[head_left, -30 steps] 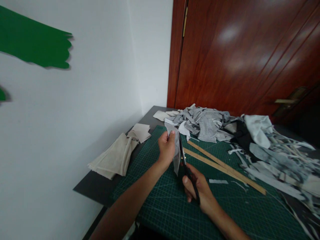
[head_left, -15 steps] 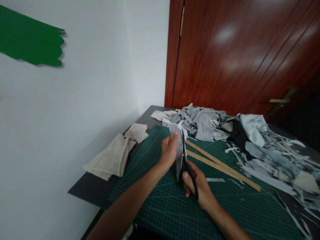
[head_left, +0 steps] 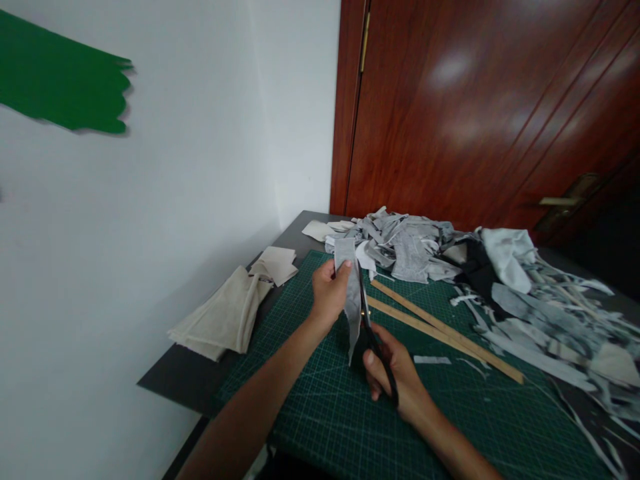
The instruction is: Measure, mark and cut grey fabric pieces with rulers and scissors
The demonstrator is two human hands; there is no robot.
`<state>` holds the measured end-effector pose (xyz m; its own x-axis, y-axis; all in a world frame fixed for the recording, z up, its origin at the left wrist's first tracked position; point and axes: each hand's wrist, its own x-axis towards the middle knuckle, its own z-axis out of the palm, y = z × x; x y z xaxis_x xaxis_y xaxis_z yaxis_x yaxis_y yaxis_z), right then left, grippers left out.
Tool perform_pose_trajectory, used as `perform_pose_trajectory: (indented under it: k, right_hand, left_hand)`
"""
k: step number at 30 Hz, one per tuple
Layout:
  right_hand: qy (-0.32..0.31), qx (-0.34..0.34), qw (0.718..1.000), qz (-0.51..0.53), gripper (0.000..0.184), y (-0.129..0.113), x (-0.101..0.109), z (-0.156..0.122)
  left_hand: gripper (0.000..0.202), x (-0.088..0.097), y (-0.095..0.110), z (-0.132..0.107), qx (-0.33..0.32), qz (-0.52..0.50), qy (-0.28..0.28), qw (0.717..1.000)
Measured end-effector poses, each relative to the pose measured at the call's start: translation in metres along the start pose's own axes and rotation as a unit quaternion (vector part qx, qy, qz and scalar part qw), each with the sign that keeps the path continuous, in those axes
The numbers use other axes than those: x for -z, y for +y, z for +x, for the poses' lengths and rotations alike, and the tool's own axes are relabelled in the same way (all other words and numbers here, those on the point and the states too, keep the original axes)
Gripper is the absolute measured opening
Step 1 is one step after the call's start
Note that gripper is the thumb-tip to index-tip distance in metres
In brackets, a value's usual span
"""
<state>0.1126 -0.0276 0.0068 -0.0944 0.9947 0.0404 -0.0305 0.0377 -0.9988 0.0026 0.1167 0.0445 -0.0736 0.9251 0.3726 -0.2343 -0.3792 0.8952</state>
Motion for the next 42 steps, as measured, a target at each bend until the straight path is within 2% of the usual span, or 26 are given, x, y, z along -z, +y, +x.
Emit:
perform_pose_trajectory:
  k: [6, 12, 27, 34, 42]
  right_hand:
    - [-0.009, 0.007, 1.000, 0.010, 0.090, 0.003, 0.000, -0.001]
    - [0.014, -0.003, 1.000, 0.016, 0.090, 0.004, -0.002, -0.001]
    - [0.009, 0.007, 1.000, 0.007, 0.083, 0.001, -0.005, -0.003]
    - [0.009, -0.001, 1.000, -0.010, 0.086, -0.004, -0.005, -0.004]
    - [0.017, -0.010, 1.000, -0.005, 0.094, -0.002, -0.005, -0.004]
  left_hand:
    - [0.037, -0.002, 0.004, -0.006, -0.040, 0.067, 0.018, 0.997]
    - [0.034, -0.004, 0.007, -0.012, -0.063, 0.121, 0.029, 0.990]
    - [0.032, -0.005, 0.008, -0.014, -0.079, 0.139, 0.057, 0.985]
    - [0.032, -0.005, 0.004, -0.014, -0.086, 0.149, 0.063, 0.983]
    - [0.034, -0.006, 0.003, -0.018, -0.094, 0.174, 0.044, 0.979]
